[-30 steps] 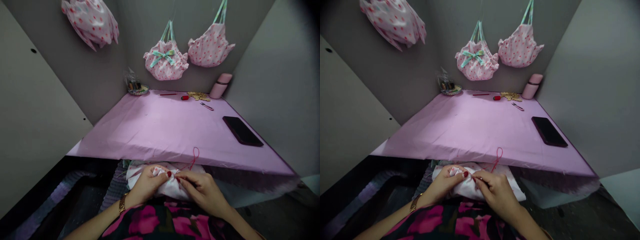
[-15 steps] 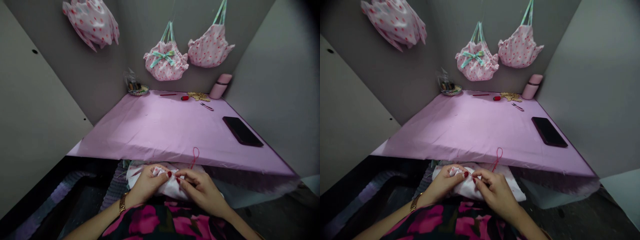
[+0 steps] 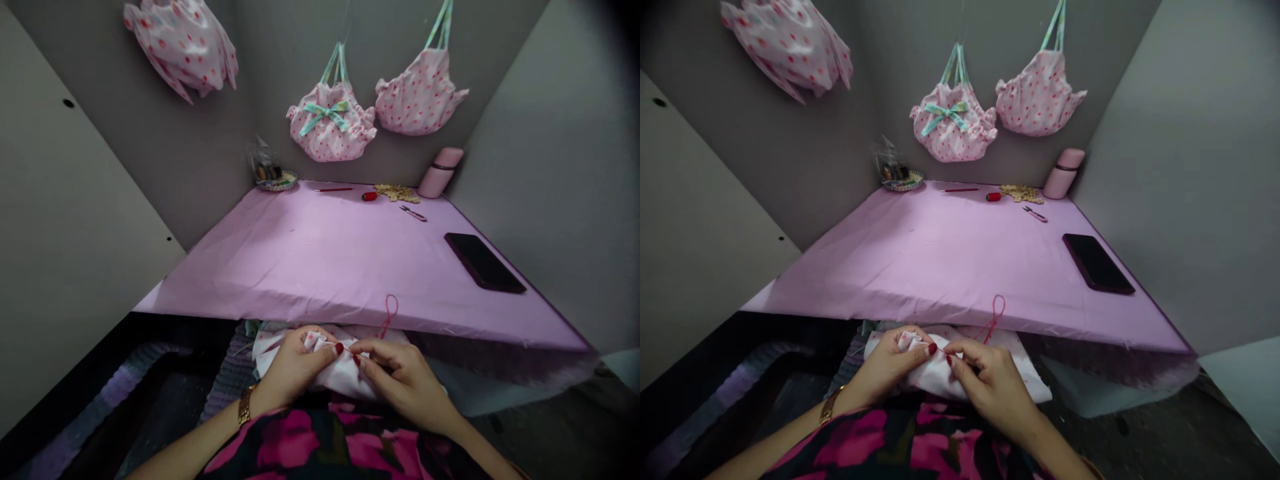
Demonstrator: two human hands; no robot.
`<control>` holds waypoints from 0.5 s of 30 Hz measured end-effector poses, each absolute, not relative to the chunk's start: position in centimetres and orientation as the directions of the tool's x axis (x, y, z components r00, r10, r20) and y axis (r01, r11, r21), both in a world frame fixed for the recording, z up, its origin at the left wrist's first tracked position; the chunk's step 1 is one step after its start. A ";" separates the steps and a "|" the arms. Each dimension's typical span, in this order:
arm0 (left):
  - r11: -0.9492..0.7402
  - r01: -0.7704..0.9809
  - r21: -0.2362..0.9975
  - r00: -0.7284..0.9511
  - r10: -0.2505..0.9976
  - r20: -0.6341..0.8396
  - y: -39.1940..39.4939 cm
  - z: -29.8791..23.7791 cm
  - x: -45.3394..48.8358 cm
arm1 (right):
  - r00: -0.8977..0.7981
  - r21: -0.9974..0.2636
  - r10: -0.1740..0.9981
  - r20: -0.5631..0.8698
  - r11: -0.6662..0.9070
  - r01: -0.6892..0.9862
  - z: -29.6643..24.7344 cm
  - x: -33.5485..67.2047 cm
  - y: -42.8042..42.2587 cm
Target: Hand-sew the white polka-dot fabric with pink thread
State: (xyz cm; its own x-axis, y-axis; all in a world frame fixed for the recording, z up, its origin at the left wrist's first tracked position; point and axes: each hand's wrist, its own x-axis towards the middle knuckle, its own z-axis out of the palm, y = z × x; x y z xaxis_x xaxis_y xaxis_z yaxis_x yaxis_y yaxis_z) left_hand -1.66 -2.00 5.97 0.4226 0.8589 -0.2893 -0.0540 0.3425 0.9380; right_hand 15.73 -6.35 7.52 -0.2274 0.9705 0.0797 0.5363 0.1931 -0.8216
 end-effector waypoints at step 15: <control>0.279 0.006 0.960 0.423 0.869 -0.255 -2.0 6.2 -1.8 | -0.231 -0.832 0.971 0.067 0.182 0.524 7.5 15.7 -6.4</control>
